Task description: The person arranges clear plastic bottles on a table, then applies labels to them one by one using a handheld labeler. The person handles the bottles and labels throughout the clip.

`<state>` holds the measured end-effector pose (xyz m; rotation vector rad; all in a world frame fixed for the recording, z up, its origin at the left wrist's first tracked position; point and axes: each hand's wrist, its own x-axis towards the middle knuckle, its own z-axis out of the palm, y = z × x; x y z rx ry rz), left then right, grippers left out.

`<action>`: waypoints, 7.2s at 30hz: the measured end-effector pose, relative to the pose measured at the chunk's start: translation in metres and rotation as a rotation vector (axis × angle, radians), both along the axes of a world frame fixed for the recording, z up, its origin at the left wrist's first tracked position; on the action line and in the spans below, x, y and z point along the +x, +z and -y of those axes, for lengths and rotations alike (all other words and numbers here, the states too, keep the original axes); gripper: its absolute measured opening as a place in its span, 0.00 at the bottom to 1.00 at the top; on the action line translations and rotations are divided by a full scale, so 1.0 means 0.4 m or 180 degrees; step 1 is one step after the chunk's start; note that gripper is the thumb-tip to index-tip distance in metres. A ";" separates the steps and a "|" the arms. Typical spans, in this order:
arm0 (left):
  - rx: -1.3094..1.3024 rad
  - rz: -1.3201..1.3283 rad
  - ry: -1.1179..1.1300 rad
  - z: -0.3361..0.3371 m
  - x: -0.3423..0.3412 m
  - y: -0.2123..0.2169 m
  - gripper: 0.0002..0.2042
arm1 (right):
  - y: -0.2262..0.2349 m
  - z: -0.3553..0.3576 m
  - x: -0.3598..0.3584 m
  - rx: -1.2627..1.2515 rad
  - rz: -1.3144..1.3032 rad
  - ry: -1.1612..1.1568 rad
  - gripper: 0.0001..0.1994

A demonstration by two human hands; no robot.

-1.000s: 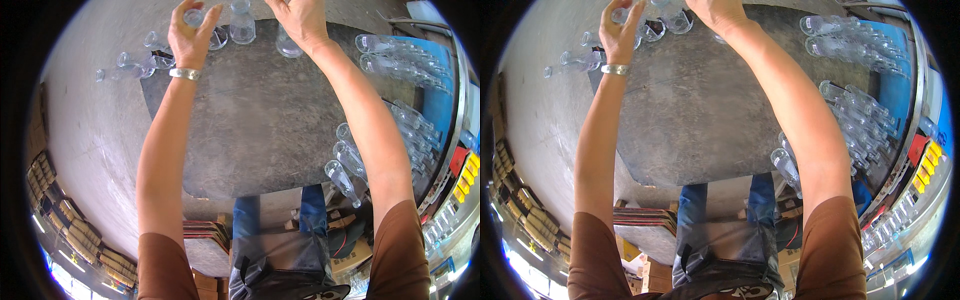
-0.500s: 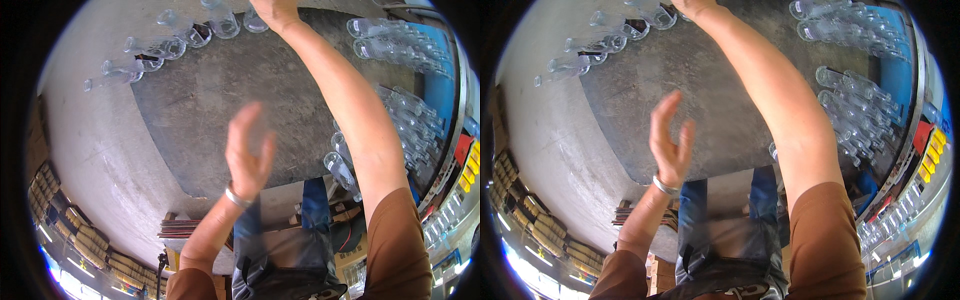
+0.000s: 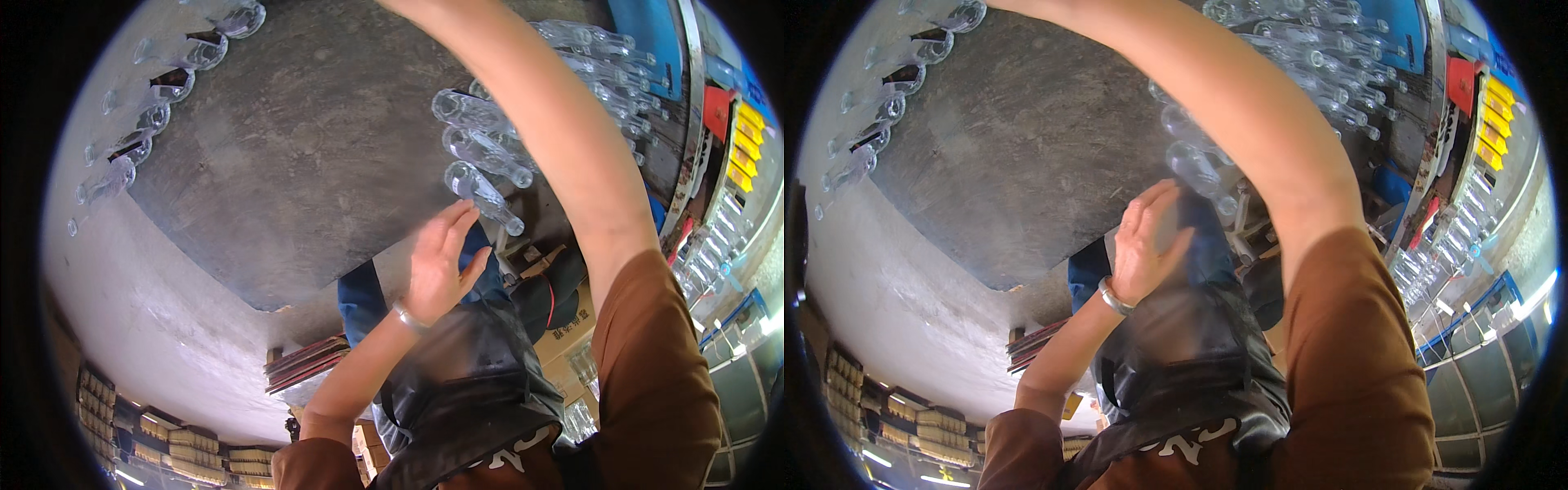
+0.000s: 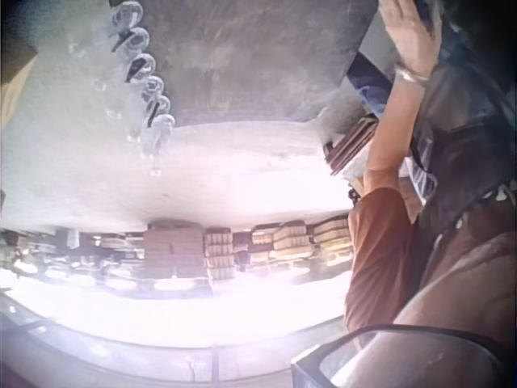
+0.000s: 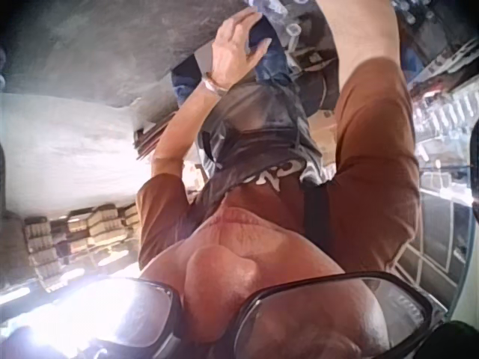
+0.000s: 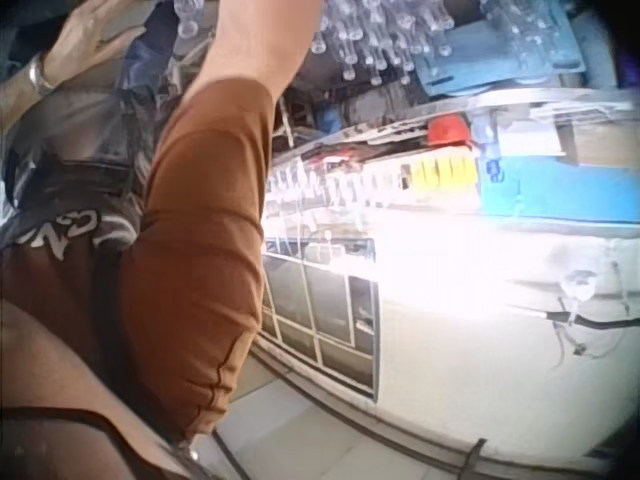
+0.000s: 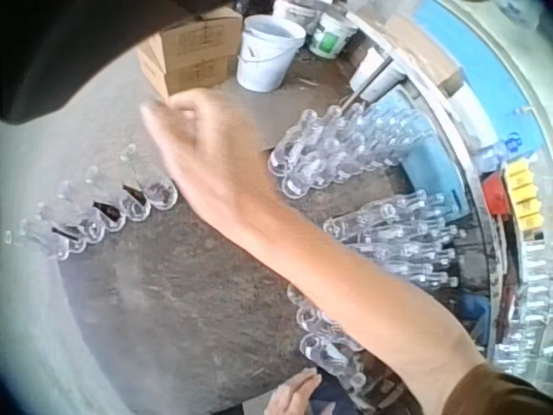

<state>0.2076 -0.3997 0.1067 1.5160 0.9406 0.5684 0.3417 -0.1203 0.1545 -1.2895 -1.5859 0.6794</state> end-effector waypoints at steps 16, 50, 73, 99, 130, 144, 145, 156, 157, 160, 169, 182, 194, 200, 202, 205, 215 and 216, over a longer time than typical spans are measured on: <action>0.0594 0.0031 0.0082 0.110 0.219 -0.062 0.16 | -0.108 0.871 0.369 -0.1252 0.0705 -0.1659 0.15; 0.2167 -0.1705 0.1324 -0.854 0.019 -0.097 0.17 | -0.124 0.314 0.130 -0.0583 0.0665 -0.1154 0.09; 0.1813 -0.2082 0.1648 -0.950 0.005 -0.134 0.27 | -0.334 -0.236 0.266 -0.0283 0.1001 -0.1498 0.09; 0.1642 0.0085 0.1641 -1.062 0.257 -0.259 0.16 | -0.345 -0.131 0.278 0.0577 -0.0113 -0.1777 0.06; 0.1510 0.0118 -0.0554 -0.258 0.485 -0.020 0.33 | -0.012 0.774 0.497 -0.0644 0.1752 -0.2945 0.15; 0.0903 -0.0906 -0.0013 -0.232 0.716 -0.085 0.22 | -0.189 0.885 0.581 -0.1132 0.0005 -0.2498 0.15; 0.0941 -0.1094 -0.0229 -0.231 0.719 -0.112 0.21 | -0.149 0.860 0.562 -0.1182 0.0079 -0.2143 0.18; 0.0649 -0.1503 0.2027 -0.291 0.132 0.012 0.14 | -0.130 0.702 0.393 -0.1331 0.0780 -0.1299 0.14; 0.0561 -0.1646 0.2390 -0.303 0.026 0.014 0.15 | -0.103 0.670 0.354 -0.1303 0.0728 -0.1118 0.14; 0.0872 -0.2335 0.2903 -0.372 -0.273 0.046 0.14 | -0.048 0.555 0.194 -0.1289 0.0521 -0.0612 0.13; 0.1060 -0.2755 0.3356 -0.610 -0.915 -0.046 0.17 | -0.098 0.182 -0.382 -0.0832 0.0407 0.0642 0.13; 0.1013 -0.2478 0.3074 -0.724 -1.093 -0.144 0.23 | -0.218 -0.044 -0.758 -0.0325 0.0621 0.0765 0.11; 0.0969 -0.1059 0.3647 -0.654 -0.920 -0.066 0.11 | -0.246 -0.107 -0.801 0.0144 0.0809 0.0674 0.17; 0.1953 -0.0729 0.3439 -0.791 -0.885 -0.177 0.08 | -0.213 -0.095 -0.748 0.0175 0.0424 0.0133 0.11; 0.2016 -0.0742 0.3497 -0.806 -0.884 -0.204 0.08 | -0.222 -0.103 -0.740 0.0025 0.0124 -0.0016 0.06; 0.1778 -0.0512 0.3557 -0.822 -0.868 -0.216 0.08 | -0.286 -0.128 -0.723 0.0024 -0.0114 -0.0085 0.06; 0.1808 -0.0658 0.3466 -0.803 -0.828 -0.191 0.09 | -0.330 -0.177 -0.727 0.0624 -0.0113 0.0117 0.04; 0.1854 -0.0851 0.3374 -0.808 -0.835 -0.201 0.09 | -0.355 -0.175 -0.728 0.0547 -0.0144 0.0118 0.04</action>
